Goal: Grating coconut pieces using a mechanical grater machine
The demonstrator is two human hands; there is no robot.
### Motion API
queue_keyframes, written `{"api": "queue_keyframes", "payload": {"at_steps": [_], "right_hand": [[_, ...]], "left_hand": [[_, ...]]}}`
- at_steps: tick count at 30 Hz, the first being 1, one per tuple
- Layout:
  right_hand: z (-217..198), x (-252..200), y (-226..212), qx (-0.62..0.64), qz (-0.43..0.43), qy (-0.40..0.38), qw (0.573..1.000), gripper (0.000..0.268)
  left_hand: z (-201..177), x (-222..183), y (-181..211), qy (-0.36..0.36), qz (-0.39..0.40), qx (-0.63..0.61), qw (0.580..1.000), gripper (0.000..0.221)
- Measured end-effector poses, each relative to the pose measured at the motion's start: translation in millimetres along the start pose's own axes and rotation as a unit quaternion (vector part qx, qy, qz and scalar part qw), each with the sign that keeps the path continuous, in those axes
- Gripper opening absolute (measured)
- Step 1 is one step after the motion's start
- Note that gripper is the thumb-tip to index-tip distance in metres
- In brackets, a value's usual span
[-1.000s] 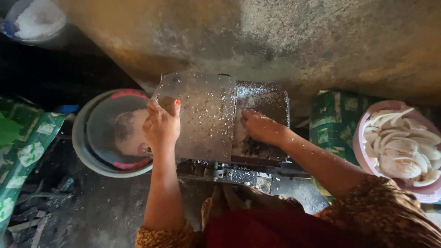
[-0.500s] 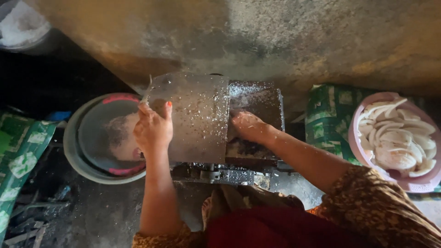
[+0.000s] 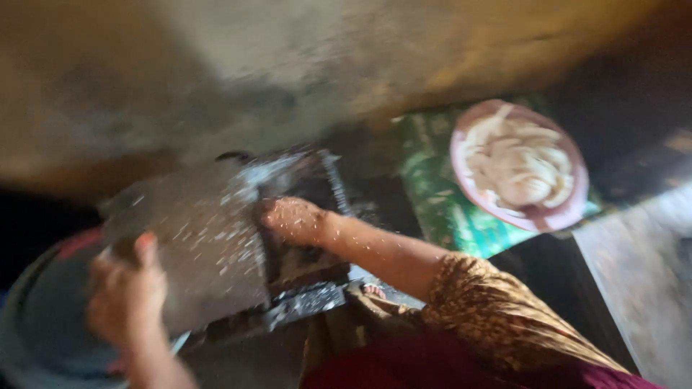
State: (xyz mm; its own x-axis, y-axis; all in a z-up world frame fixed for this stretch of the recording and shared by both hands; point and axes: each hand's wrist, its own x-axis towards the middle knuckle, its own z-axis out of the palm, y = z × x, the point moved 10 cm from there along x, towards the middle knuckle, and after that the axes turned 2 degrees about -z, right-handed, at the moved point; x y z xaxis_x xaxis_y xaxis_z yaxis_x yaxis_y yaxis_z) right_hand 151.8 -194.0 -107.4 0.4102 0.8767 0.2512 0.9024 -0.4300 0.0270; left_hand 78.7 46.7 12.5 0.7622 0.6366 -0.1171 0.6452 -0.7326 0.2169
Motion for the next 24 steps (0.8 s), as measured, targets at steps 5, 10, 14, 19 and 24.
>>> {"api": "queue_keyframes", "payload": {"at_steps": [5,10,14,19,24], "right_hand": [[-229,-122,63,0.083,0.101,0.271,0.954,0.009],[-132,-439,247,-0.56,0.436,-0.172,0.683,0.026],[-146,-569,280,-0.218,0.781,-0.067,0.581,0.06],[-118,-516,242,-0.035,0.792,-0.064,0.607,0.074],[-135,-514,214,0.054,0.773,0.242,0.584,0.042]], "left_hand": [[19,16,-11,0.002,-0.018,0.03,0.999,0.084],[31,26,-17,0.014,-0.027,0.056,0.998,0.084],[34,28,-18,0.025,-0.022,0.064,0.997,0.085],[31,25,-16,0.029,-0.032,0.067,0.997,0.084],[15,11,-4,0.008,-0.017,0.041,0.999,0.091]]}}
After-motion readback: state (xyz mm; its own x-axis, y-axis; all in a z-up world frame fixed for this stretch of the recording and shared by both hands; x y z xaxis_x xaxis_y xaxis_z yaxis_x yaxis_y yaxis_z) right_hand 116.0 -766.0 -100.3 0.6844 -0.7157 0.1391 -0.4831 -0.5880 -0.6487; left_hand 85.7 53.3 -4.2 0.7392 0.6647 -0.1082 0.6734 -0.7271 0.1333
